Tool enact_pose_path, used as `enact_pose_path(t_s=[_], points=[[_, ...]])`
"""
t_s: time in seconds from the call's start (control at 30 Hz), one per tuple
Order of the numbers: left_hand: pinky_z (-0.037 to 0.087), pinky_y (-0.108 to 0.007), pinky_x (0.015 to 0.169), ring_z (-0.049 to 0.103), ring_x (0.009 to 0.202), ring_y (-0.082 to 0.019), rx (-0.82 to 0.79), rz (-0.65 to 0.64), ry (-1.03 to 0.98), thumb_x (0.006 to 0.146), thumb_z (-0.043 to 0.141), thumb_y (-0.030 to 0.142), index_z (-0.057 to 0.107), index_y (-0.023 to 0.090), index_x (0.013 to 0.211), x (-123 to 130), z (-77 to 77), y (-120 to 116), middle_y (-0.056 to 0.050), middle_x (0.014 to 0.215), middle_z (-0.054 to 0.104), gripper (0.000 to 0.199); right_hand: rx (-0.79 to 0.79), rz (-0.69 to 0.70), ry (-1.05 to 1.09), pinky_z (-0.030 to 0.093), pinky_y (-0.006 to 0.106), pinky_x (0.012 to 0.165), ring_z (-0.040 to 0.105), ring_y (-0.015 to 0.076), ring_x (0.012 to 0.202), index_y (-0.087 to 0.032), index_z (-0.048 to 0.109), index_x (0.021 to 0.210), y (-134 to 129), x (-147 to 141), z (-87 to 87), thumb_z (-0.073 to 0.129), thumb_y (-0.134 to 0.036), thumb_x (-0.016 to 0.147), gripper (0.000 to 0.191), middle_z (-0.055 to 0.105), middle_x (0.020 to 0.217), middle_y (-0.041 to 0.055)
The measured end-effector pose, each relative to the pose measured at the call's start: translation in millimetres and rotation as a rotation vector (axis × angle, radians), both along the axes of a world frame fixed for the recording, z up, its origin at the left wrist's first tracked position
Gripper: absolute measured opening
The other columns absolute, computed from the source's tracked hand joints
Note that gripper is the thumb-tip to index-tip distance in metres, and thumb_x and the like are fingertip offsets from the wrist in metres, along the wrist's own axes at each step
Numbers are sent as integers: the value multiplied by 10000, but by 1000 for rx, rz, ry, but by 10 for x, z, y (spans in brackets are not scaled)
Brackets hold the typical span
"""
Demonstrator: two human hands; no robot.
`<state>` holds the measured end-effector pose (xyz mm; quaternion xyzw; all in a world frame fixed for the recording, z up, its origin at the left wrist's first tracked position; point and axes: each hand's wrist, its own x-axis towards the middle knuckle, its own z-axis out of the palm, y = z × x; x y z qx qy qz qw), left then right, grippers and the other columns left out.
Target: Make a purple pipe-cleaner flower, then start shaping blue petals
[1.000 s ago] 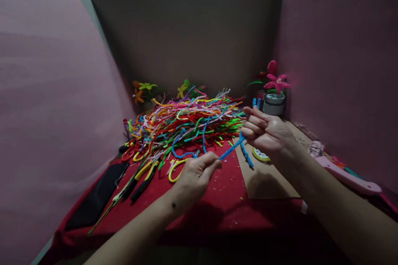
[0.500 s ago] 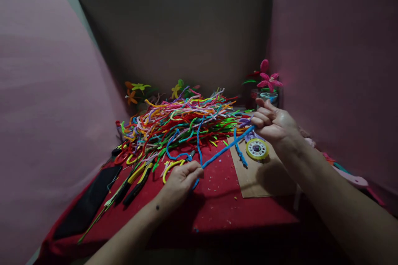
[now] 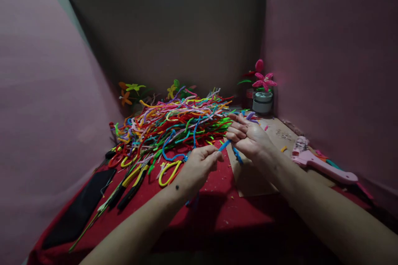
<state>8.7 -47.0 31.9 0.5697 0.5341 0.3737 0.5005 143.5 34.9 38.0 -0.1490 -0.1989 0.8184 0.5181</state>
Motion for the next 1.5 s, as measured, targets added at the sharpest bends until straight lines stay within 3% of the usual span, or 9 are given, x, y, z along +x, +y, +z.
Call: enact_pose_path(t_s=[0.17,0.27,0.37,0.5,0.67,0.87,1.1,1.3,1.5], points=[[139,-170,370,188,356,-19,-55,25,-306,746,571,311,577,119,687,-296,-11,-36,95,411,252,201,34,-311,-22,217,148,337,176,56,306,-185,435,665,298,398,88,268,-215,939,323,167,357,-102],[262,-155,405,315,373,-19,29,100,-576,756,578,275,598,124,741,-383,15,11,70,447,373,153,77,-347,11,269,145,367,215,47,309,-186,453,679,331,448,82,351,-203,913,256,206,365,-104],[437,-212,619,572,679,-103,72,162,-702,759,574,234,636,127,793,-293,20,101,-41,757,620,128,87,-131,-132,353,178,429,404,56,385,-155,552,730,142,215,-19,473,-164,828,126,424,431,-58],[442,-248,780,592,860,-146,62,177,-780,757,577,214,668,132,831,-129,7,197,-63,912,657,143,294,205,-335,452,263,665,599,125,653,-125,639,846,-147,-108,-180,596,-146,704,150,660,742,58],[465,-225,684,609,733,-127,22,208,-771,727,623,228,674,135,851,-116,-90,263,-48,780,667,163,359,202,-384,451,259,652,612,128,681,-139,653,873,-249,-219,-251,677,-240,656,240,678,811,66],[413,-192,486,532,526,-72,13,186,-750,700,656,255,651,162,936,-222,-180,310,-16,723,625,254,348,144,-516,449,219,482,565,96,461,-111,609,694,-300,-362,-184,692,-272,633,192,631,563,29],[418,-198,560,521,578,-81,138,301,-702,666,680,241,664,108,835,-315,-138,330,-4,650,578,216,318,161,-585,470,241,410,551,106,418,-131,571,692,-321,-360,-191,637,-233,668,123,616,562,21],[410,-208,569,521,566,-82,170,334,-642,626,680,167,635,107,841,-324,-145,329,2,641,580,227,351,162,-635,289,150,275,469,64,333,-153,577,752,-322,-375,-247,586,-247,712,103,595,534,-9],[419,-224,567,536,555,-88,219,348,-635,607,678,190,605,132,761,-340,-136,318,9,658,594,180,368,117,-645,309,154,289,470,67,331,-161,576,759,-316,-374,-288,597,-301,711,150,590,509,-17]])
